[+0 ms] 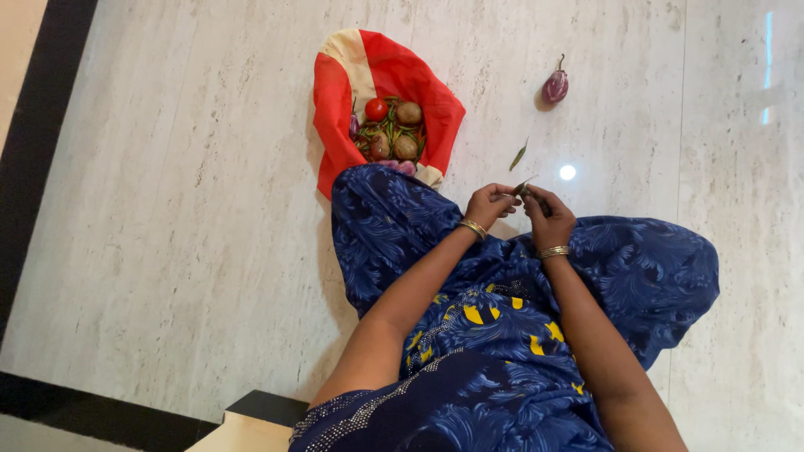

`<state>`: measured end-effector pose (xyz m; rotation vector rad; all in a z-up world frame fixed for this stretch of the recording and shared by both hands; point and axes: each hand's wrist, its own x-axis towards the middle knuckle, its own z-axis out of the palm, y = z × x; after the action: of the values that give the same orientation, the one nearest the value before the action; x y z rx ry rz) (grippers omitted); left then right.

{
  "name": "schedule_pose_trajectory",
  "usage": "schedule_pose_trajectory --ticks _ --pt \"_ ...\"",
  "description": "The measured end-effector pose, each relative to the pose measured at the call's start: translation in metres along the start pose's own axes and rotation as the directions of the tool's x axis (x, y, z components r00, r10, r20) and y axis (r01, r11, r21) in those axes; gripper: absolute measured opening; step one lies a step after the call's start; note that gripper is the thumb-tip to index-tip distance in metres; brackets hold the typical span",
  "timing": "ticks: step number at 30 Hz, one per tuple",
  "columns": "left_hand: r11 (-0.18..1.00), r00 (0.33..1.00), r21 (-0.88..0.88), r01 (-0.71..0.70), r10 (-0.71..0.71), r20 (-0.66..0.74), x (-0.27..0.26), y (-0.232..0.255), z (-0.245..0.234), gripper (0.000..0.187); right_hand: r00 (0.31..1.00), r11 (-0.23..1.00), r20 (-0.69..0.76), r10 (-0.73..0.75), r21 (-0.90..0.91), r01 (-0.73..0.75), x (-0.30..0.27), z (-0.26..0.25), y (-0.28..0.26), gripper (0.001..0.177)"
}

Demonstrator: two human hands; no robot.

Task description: The person sits on the floor and sorts vegetables from a red cloth bag onto the floor. They handle green chilies, potatoes, eggplants, and a tomato, placing them into a pile on the floor.

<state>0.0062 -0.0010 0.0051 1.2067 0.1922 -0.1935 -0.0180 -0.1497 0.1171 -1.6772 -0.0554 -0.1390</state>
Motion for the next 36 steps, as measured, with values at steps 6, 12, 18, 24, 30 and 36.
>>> schedule_pose_trajectory --ticks 6,12,18,24,30,36 --pt "0.980 0.988 0.165 -0.113 0.128 -0.085 -0.011 -0.001 0.007 0.024 1.000 0.987 0.004 0.003 -0.164 -0.002 -0.001 -0.001 0.000 0.019" --pt "0.981 0.967 0.179 -0.077 0.117 -0.226 -0.016 0.024 0.009 0.025 0.998 0.965 0.056 -0.030 -0.259 0.044 -0.007 0.007 -0.013 0.017" --pt "0.945 0.982 0.317 -0.085 0.134 -0.136 -0.025 0.031 0.013 0.031 1.000 0.996 -0.020 -0.017 -0.087 0.015 -0.004 0.004 -0.016 0.014" --pt "0.817 0.953 0.568 -0.102 0.244 -0.181 -0.022 0.030 0.015 0.037 0.988 0.934 0.128 -0.083 -0.337 0.122 -0.006 0.001 0.001 0.016" --pt "0.781 0.947 0.593 -0.199 0.309 -0.089 -0.018 0.015 0.011 0.042 0.999 0.958 0.020 -0.042 -0.282 0.046 -0.005 0.000 -0.003 0.014" --pt "0.680 0.951 0.703 -0.210 0.308 -0.013 -0.021 0.014 0.014 0.044 0.994 0.956 0.027 -0.105 -0.273 0.109 -0.001 0.000 -0.007 0.014"
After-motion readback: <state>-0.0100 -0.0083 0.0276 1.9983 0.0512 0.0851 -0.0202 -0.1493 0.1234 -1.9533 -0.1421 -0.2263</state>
